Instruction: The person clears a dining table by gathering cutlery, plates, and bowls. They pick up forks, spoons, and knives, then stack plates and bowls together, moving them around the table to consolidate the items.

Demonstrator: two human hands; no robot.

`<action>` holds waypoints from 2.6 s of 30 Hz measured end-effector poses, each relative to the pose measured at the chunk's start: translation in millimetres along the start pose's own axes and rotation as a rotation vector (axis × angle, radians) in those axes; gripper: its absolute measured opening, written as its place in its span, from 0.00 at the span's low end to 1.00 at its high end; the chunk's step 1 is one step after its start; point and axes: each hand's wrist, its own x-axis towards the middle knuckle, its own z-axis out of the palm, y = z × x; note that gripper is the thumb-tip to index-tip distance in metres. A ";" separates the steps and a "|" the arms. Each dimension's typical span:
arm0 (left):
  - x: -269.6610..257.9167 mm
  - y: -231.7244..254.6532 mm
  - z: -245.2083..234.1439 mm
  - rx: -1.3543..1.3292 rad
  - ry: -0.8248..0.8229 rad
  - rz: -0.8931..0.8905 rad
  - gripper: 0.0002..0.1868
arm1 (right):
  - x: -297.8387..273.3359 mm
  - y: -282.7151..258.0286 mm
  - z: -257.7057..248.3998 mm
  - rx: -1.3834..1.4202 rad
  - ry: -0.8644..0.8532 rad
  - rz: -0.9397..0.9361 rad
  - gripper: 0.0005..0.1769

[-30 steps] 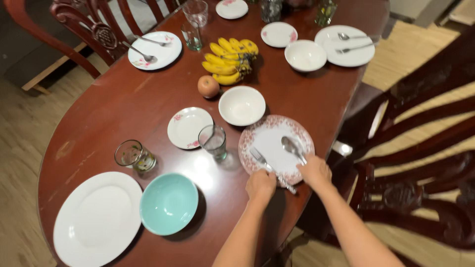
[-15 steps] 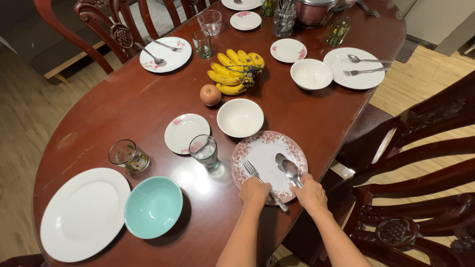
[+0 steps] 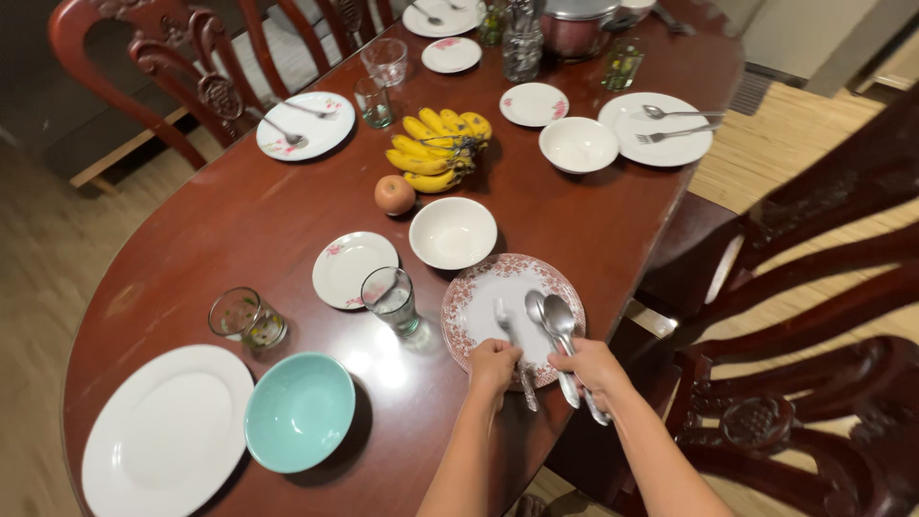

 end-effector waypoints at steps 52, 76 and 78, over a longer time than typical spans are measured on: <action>-231.5 219.4 556.1 -0.213 -0.665 0.322 0.11 | -161.4 -192.5 -546.0 0.408 -0.523 -0.503 0.07; 31.1 370.2 845.1 -0.319 -0.107 0.584 0.14 | 180.2 -449.4 -770.4 0.085 -0.882 -0.334 0.12; 58.0 383.1 848.8 -0.331 -0.058 0.543 0.14 | 216.2 -473.7 -770.0 0.056 -0.945 -0.308 0.11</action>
